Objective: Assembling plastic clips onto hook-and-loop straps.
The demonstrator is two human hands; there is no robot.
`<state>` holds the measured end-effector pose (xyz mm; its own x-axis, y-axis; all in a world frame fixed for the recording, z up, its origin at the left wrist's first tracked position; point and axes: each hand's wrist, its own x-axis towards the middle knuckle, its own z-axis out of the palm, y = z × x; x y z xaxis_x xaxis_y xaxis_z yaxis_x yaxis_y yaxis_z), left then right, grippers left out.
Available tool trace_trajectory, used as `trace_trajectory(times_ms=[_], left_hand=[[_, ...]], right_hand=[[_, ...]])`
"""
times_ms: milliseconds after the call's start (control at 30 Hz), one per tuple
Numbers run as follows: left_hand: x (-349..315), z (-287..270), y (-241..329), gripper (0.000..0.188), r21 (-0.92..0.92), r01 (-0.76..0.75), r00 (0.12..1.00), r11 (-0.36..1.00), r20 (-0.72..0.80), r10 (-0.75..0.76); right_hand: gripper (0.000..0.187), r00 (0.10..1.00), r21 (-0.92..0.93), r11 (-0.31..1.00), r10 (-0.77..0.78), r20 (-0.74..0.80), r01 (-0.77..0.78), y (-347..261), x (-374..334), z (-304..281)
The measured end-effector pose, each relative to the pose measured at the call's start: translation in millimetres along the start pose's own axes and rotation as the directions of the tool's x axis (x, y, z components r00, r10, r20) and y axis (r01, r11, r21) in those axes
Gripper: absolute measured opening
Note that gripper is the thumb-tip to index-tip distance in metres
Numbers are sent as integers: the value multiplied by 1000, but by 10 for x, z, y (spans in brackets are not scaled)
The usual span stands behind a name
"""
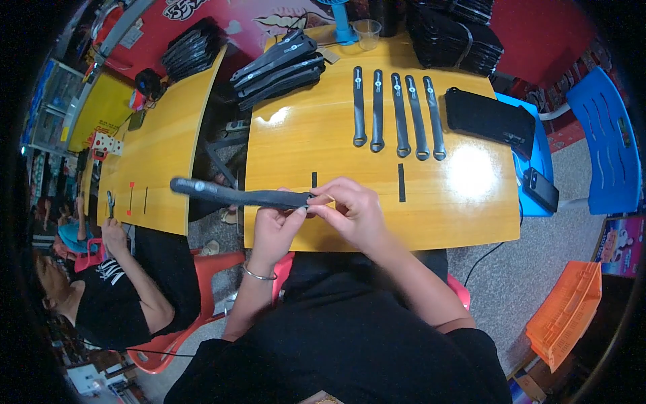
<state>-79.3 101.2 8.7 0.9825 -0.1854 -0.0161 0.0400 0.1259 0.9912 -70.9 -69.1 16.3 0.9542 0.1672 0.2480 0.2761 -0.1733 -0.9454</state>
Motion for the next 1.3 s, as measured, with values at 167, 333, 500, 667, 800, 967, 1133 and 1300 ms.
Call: trace_trajectory(times_ms=[167, 333, 500, 667, 800, 967, 1133, 1300], left_hand=[[5, 15, 39, 16, 362, -151, 988, 920, 43, 145], [34, -10, -31, 19, 156, -40, 988, 987, 151, 16], [41, -30, 66, 18, 145, -25, 978, 989, 209, -6], [-81, -67, 259, 18, 271, -2, 967, 963, 244, -67], [-203, -229, 249, 18, 443, 25, 890, 896, 399, -222], [-378, -300, 102, 20, 445, -178, 891, 878, 452, -49], [-255, -181, 54, 20, 17, 132, 953, 991, 272, -131], [-101, -89, 163, 21, -286, 137, 985, 948, 136, -101]], right_hand=[[8, 991, 265, 956, 130, 11, -128, 119, -68, 86], [6, 958, 308, 907, 270, 100, -288, 19, -88, 8], [3, 995, 10, 999, 51, -84, -50, -231, -2, -32], [4, 999, -109, 993, -52, -5, 52, -290, 25, -124], [3, 973, -118, 983, -159, -170, 140, -226, 99, -301], [4, 997, -120, 992, -39, 60, 46, -652, 261, -546], [13, 944, -212, 957, -126, 306, 196, -690, 93, -350], [26, 852, -180, 916, -241, 464, 357, -651, 70, -291]])
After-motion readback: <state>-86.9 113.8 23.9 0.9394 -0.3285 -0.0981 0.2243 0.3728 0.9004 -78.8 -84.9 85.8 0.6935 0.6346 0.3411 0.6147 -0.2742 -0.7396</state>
